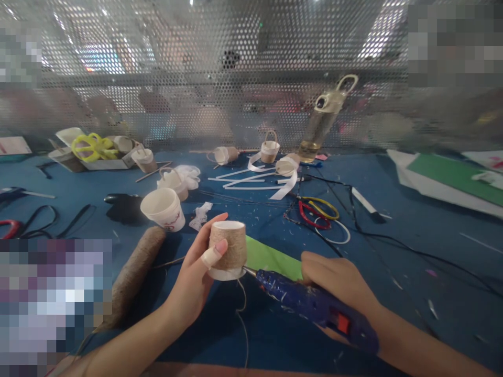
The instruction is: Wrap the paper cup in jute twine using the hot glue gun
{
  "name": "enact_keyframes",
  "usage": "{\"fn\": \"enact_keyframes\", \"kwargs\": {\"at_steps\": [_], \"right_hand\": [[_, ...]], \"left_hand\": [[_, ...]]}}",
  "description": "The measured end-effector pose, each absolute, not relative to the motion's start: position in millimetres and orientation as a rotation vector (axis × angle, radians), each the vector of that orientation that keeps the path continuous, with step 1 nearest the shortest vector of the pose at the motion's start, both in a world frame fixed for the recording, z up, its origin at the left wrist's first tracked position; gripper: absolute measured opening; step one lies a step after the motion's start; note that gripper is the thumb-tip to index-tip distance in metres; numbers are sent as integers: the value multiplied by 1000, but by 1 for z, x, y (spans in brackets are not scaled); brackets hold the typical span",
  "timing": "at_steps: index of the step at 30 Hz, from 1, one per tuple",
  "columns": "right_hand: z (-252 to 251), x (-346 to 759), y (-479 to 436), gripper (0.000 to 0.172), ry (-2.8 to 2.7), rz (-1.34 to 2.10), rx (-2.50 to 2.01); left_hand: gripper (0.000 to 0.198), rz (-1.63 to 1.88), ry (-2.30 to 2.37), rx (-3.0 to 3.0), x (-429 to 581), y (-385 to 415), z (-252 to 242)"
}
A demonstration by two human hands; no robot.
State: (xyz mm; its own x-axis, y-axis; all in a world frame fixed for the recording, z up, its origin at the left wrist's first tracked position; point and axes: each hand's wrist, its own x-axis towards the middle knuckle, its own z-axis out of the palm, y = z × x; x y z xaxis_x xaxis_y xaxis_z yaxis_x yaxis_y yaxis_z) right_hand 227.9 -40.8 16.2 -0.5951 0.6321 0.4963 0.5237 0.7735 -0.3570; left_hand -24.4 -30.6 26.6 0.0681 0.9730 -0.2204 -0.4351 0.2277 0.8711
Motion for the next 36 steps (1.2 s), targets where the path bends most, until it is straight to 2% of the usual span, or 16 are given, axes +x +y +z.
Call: {"fn": "enact_keyframes", "kwargs": {"at_steps": [7,14,24,36], "right_hand": [[14,228,-42,18,-2343,262,-872],[18,227,-45,18,-2352,279,-858],[17,225,-44,20,-2328,251,-869],[13,230,-42,19,-2343,261,-882]], "left_hand": [[54,1205,933,679,-23,-29,27],[59,1149,958,710,-22,-30,26],[52,1184,945,653,-23,-29,25],[60,1165,958,566,-23,-29,29]]}}
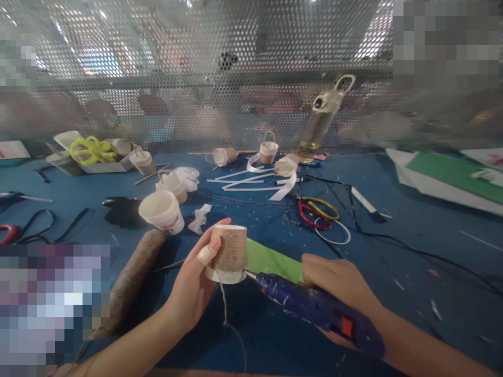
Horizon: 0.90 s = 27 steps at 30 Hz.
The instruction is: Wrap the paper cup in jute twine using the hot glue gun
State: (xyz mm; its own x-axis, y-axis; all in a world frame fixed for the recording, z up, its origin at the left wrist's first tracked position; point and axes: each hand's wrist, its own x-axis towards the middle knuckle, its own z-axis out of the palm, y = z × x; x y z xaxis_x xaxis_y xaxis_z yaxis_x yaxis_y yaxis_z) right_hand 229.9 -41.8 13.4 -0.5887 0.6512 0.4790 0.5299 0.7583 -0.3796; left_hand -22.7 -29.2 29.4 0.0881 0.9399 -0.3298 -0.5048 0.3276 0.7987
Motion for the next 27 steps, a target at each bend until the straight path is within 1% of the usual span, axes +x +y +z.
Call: {"fn": "enact_keyframes", "kwargs": {"at_steps": [10,15,20,27], "right_hand": [[16,225,-45,15,-2328,309,-905],[19,226,-46,15,-2347,310,-905],[21,226,-46,20,-2344,276,-917],[25,223,-48,27,-2318,274,-970]], "left_hand": [[48,1157,935,641,-20,-30,25],[53,1165,931,644,-20,-30,26],[58,1145,934,624,-21,-31,28],[55,1151,918,552,-24,-31,29]]}}
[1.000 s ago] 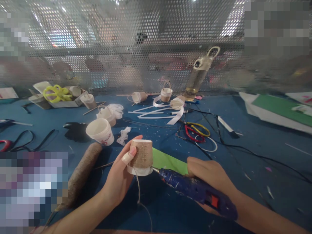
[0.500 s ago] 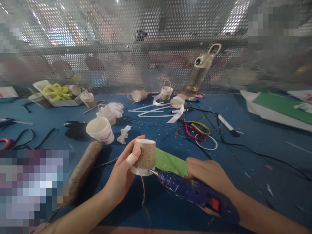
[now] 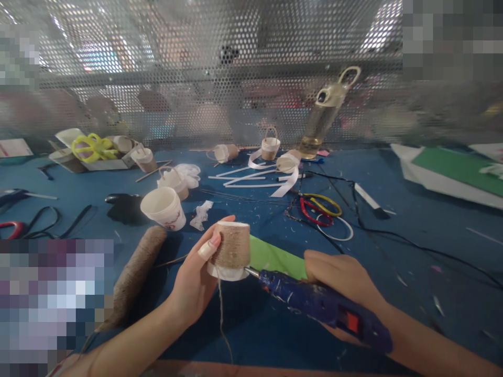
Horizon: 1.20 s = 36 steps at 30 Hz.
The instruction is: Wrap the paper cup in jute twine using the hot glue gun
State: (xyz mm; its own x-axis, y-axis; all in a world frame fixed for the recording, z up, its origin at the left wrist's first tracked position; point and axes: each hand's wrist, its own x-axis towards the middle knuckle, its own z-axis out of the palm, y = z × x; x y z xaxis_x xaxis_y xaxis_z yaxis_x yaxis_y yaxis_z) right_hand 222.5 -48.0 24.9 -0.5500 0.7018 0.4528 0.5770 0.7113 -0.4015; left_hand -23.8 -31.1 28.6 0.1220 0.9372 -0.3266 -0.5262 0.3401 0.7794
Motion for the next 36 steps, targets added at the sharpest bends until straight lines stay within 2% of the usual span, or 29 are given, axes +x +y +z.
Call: {"fn": "enact_keyframes", "kwargs": {"at_steps": [9,14,15,17,20,21,22,24,25,28,29,33,36], "right_hand": [[18,228,-42,24,-2357,223,-972],[5,227,-35,8,-2410,238,-1095],[3,225,-33,11,-2421,267,-1161],[-1,221,-29,33,-2442,332,-1289],[-2,216,-23,98,-2505,400,-1306],[0,215,-22,112,-2531,427,-1275],[2,214,-22,118,-2547,459,-1240],[9,213,-25,108,-2529,552,-1156],[13,213,-28,95,-2494,614,-1106],[26,211,-42,43,-2330,939,-958],[29,211,-46,34,-2274,1088,-909],[32,204,-55,30,-1865,1914,-558],[25,199,-53,35,-1527,2214,-316]], "left_hand": [[57,1209,912,548,-26,-30,28],[55,1324,912,683,-29,-31,27],[54,1336,912,710,-29,-32,27],[50,1343,914,747,-29,-32,26],[47,1326,921,765,-28,-31,26],[46,1323,927,766,-28,-31,26],[45,1324,933,768,-27,-31,26],[46,1328,951,777,-26,-30,27],[47,1326,962,783,-26,-30,28],[50,1302,991,801,-24,-30,29],[51,1295,995,808,-23,-31,29],[50,1280,990,868,-23,-32,25],[49,1243,989,934,-23,-32,21]]}}
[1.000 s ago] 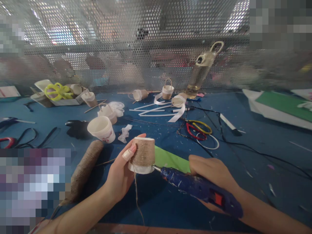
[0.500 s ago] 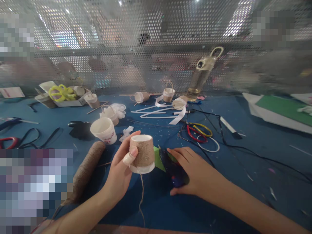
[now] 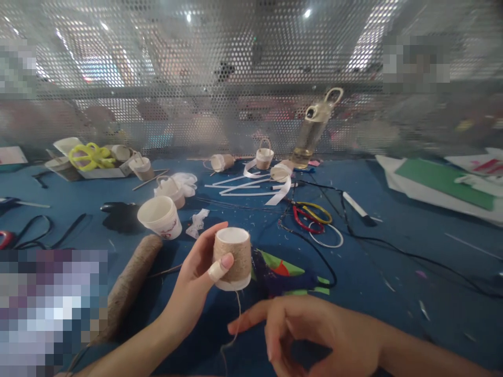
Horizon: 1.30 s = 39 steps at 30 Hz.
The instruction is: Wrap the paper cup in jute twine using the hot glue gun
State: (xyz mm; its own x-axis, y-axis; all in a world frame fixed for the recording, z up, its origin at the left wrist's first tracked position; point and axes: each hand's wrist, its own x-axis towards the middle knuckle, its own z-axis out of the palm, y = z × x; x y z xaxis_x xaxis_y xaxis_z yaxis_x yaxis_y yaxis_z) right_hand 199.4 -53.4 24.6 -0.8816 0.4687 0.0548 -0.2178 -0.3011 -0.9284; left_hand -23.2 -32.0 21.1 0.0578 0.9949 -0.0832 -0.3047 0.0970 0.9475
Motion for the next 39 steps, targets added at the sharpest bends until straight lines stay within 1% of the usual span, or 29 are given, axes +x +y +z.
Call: {"fn": "enact_keyframes", "kwargs": {"at_steps": [4,8,10,12,16,18,20,22,25,34,39], "right_hand": [[11,198,-49,57,-1266,2322,-162],[8,201,-48,70,-1266,2220,-222],[12,202,-49,66,-1379,2101,-368],[17,203,-49,54,-1535,1923,-579],[19,200,-51,25,-1830,1408,-952],[16,198,-51,14,-1900,1210,-1032],[13,198,-51,9,-1935,1096,-1075],[13,198,-51,8,-1954,1040,-1086],[16,200,-51,12,-1949,1034,-1077],[27,199,-48,22,-1785,1311,-1140],[25,200,-48,23,-1774,1350,-1115]], "left_hand": [[49,1213,998,994,-22,-33,21],[48,1235,1007,1017,-19,-33,24],[48,1239,1006,1021,-19,-33,23],[47,1243,995,1035,-19,-32,21],[46,1219,966,1090,-23,-32,16],[46,1213,946,1111,-24,-31,15],[46,1208,931,1122,-25,-31,14],[45,1201,927,1124,-25,-31,14],[44,1190,932,1131,-25,-31,14],[44,1151,918,1094,-25,-33,13],[43,1116,896,1089,-24,-32,14]]}}
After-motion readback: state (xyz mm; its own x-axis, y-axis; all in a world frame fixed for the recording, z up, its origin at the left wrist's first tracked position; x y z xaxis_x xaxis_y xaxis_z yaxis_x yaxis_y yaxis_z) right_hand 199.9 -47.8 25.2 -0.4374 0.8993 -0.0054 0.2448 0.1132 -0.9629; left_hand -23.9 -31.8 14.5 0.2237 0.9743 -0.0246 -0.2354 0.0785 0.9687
